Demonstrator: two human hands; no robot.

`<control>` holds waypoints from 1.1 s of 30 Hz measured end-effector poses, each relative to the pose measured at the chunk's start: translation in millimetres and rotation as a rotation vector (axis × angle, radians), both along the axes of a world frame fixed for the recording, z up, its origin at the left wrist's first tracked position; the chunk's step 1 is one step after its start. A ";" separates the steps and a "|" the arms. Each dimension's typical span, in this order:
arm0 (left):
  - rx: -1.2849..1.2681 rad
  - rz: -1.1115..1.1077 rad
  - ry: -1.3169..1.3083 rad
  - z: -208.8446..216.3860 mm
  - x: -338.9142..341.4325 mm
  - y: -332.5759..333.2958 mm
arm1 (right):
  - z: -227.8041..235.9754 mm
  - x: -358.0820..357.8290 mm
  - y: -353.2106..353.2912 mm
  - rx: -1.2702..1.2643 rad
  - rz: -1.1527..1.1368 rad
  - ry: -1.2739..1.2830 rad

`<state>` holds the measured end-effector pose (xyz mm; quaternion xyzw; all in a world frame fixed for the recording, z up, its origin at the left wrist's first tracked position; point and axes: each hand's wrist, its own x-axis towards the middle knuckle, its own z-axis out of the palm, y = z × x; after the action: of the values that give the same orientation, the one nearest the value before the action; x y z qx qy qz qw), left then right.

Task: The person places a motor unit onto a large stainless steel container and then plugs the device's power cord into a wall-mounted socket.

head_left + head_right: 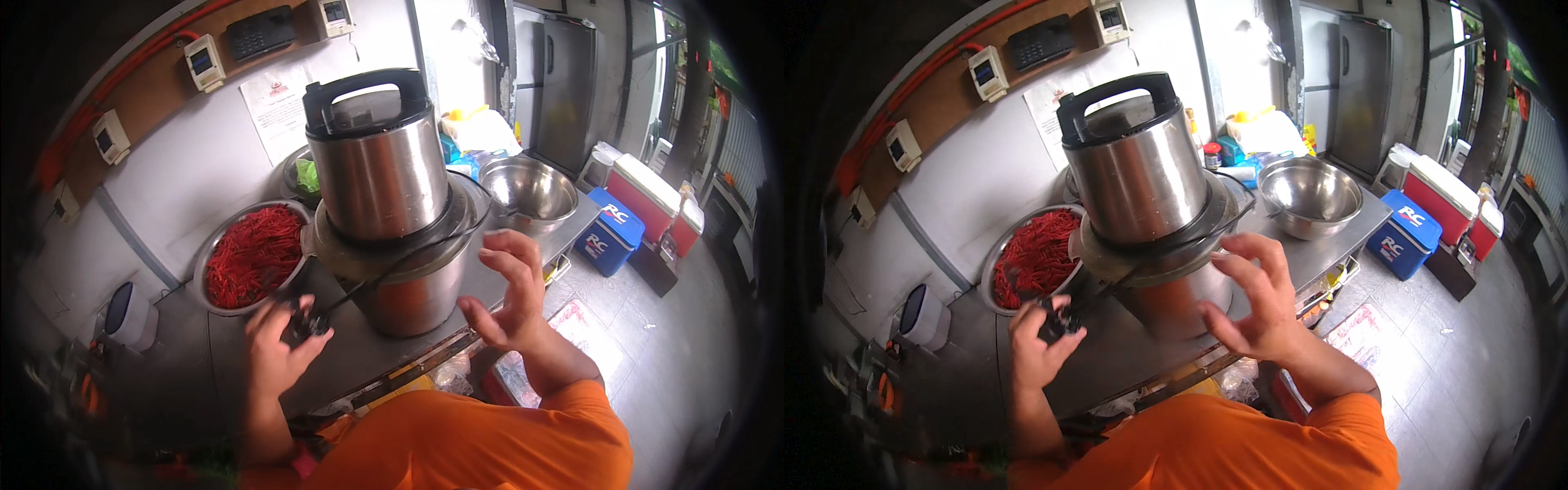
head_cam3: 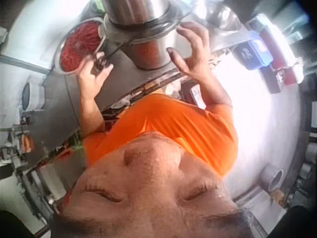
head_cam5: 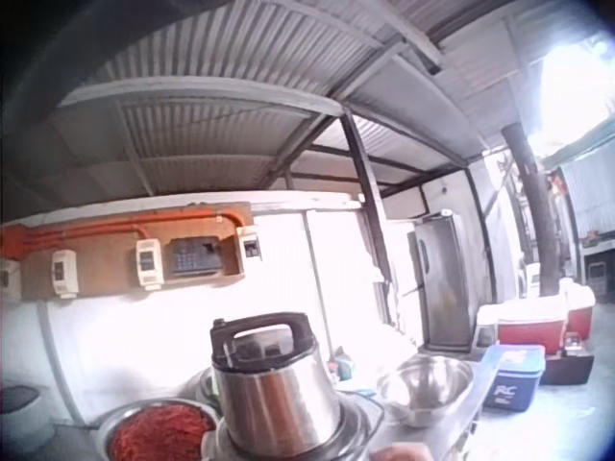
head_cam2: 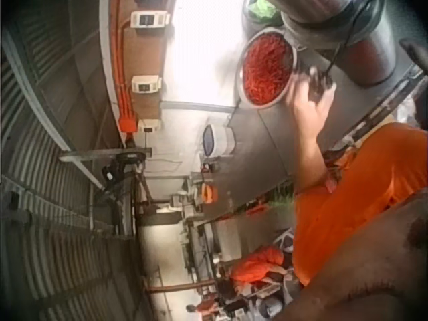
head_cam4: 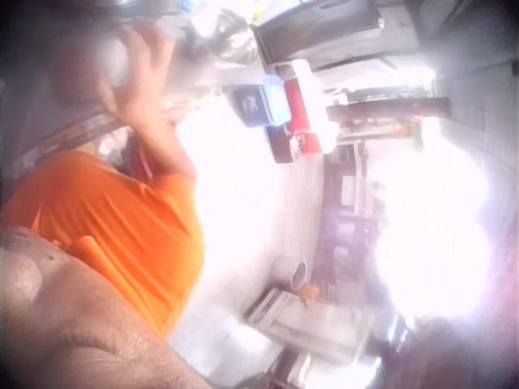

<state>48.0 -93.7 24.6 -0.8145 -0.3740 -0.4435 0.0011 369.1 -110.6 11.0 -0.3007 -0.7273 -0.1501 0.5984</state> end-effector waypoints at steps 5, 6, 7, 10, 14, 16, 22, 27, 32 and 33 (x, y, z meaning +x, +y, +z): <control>0.207 -0.055 0.131 88.6 54.9 0.4 | 67.4 -17.6 3.0 0.065 0.102 -0.249; 0.186 -0.074 0.137 100.7 67.4 4.1 | 79.0 -17.5 5.8 0.071 0.107 -0.285; 0.186 -0.126 0.123 112.1 77.2 6.2 | 90.0 -18.7 9.9 0.078 0.131 -0.306; 0.307 -0.157 0.198 145.4 101.3 16.8 | 113.9 -16.1 28.6 0.008 0.230 -0.243; 0.367 -0.064 0.175 163.4 119.5 32.8 | 134.0 -0.1 47.9 -0.142 0.259 -0.153; 0.359 0.068 0.247 165.2 119.2 33.0 | 140.1 11.6 60.1 -0.180 0.235 -0.138; 0.089 0.136 -0.171 103.7 93.1 35.9 | 144.1 62.9 137.8 -0.216 0.386 0.013; -0.031 0.294 -0.542 -24.1 75.6 38.7 | 142.5 79.6 215.5 -0.430 0.516 0.032; -0.163 0.180 -0.796 -106.0 130.2 29.4 | 138.3 57.4 265.5 -0.574 0.733 0.106; -0.147 0.197 -0.766 -112.7 139.6 28.0 | 137.3 50.5 277.0 -0.585 0.803 0.120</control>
<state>187.6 -65.7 -88.1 -0.5483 -0.4544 -0.6849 -0.1540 419.6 166.4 148.3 -0.1605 -0.7614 0.3201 0.5404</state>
